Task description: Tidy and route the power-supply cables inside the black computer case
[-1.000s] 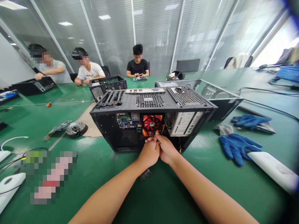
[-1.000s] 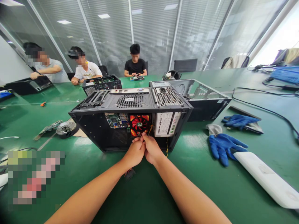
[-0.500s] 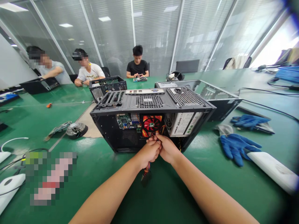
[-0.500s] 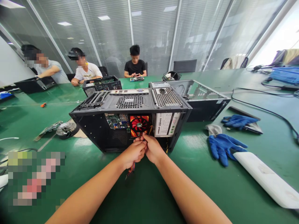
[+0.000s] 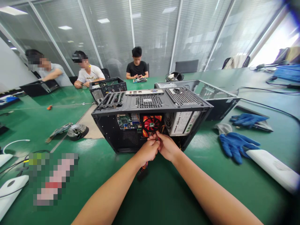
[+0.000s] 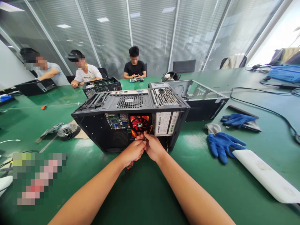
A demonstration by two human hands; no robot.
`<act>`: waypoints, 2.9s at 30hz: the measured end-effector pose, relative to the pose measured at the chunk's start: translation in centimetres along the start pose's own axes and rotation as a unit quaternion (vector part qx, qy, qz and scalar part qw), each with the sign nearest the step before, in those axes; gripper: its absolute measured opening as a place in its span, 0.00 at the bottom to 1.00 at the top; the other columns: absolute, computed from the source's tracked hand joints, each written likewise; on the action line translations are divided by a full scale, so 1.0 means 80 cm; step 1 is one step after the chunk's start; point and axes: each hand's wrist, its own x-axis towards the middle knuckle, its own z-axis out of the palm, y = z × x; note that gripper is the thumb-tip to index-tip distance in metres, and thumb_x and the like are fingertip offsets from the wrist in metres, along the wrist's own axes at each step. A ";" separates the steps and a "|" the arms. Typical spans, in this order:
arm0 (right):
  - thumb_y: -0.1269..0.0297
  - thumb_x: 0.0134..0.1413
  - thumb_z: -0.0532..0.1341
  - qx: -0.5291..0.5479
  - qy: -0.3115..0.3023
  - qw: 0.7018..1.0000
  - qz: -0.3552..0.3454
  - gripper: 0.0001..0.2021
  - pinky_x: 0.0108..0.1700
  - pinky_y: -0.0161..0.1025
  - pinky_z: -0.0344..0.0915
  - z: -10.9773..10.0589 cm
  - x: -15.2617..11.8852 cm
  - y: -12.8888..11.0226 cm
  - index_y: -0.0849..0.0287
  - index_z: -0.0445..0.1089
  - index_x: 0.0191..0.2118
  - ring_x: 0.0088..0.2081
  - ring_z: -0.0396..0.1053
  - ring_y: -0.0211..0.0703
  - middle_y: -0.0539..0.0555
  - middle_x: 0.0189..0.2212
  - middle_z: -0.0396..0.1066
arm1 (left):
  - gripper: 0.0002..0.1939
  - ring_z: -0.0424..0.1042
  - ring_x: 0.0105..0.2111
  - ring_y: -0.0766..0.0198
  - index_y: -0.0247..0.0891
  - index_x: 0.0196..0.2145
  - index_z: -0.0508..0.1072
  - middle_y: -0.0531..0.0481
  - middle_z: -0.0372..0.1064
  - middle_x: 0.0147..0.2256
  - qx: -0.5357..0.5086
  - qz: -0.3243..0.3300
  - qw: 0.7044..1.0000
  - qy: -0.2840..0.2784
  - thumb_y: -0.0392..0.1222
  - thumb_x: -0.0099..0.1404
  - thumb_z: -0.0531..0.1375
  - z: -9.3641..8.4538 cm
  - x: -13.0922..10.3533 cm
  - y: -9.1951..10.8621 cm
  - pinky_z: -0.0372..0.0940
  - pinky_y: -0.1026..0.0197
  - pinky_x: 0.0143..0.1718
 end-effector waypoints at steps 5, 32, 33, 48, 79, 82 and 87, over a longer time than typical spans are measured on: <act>0.59 0.48 0.62 -0.024 -0.002 0.999 -0.026 0.10 0.25 0.37 0.62 0.000 0.000 0.001 0.58 0.65 0.23 0.31 0.72 0.45 0.55 0.25 0.74 | 0.15 0.45 0.10 0.77 0.38 0.27 0.59 0.63 0.46 0.15 -0.141 -0.065 0.985 -0.074 0.52 0.62 0.52 -0.006 -0.004 0.004 0.36 0.72 0.12; 0.64 0.55 0.56 -0.077 0.065 0.994 -0.041 0.11 0.26 0.35 0.61 0.003 0.009 0.006 0.59 0.63 0.23 0.20 0.61 0.34 0.48 0.17 0.64 | 0.21 0.72 0.36 0.49 0.33 0.46 0.68 0.36 0.71 0.37 0.663 0.137 0.727 0.119 0.47 0.67 0.43 -0.024 -0.027 0.020 0.63 0.52 0.37; 0.65 0.54 0.57 -0.081 0.068 0.994 -0.039 0.09 0.27 0.35 0.61 0.002 0.009 0.003 0.59 0.63 0.24 0.20 0.61 0.34 0.48 0.18 0.65 | 0.21 0.72 0.37 0.50 0.33 0.45 0.68 0.36 0.71 0.38 0.651 0.148 0.737 0.105 0.47 0.67 0.43 -0.027 -0.026 0.022 0.63 0.53 0.37; 0.59 0.41 0.66 -0.079 -0.038 0.996 0.005 0.15 0.18 0.32 0.42 -0.021 0.020 -0.017 0.59 0.60 0.21 0.15 0.43 0.28 0.41 0.13 0.50 | 0.16 0.47 0.13 0.75 0.34 0.31 0.64 0.60 0.48 0.17 0.055 0.012 0.992 -0.111 0.48 0.66 0.45 -0.036 -0.027 0.024 0.41 0.70 0.15; 0.50 0.38 0.66 -0.189 -0.003 0.976 -0.109 0.19 0.18 0.33 0.38 -0.030 0.015 -0.002 0.58 0.60 0.25 0.15 0.44 0.27 0.40 0.14 0.52 | 0.18 0.57 0.10 0.71 0.34 0.28 0.65 0.61 0.51 0.12 0.073 0.022 0.995 -0.069 0.51 0.63 0.48 -0.024 -0.008 -0.004 0.50 0.69 0.13; 0.50 0.38 0.66 -0.187 0.007 0.976 -0.114 0.18 0.18 0.33 0.40 -0.030 0.015 -0.002 0.58 0.61 0.25 0.15 0.46 0.28 0.42 0.15 0.55 | 0.17 0.59 0.11 0.70 0.35 0.28 0.66 0.58 0.55 0.12 0.218 0.063 0.973 -0.028 0.50 0.64 0.47 -0.024 -0.010 -0.004 0.52 0.69 0.16; 0.51 0.38 0.66 -0.173 0.006 0.979 -0.109 0.18 0.18 0.32 0.39 -0.032 0.019 -0.001 0.58 0.60 0.23 0.15 0.44 0.27 0.42 0.15 0.54 | 0.15 0.68 0.22 0.62 0.37 0.27 0.67 0.49 0.64 0.21 0.469 0.192 0.854 0.115 0.49 0.64 0.50 -0.023 -0.013 -0.010 0.57 0.64 0.25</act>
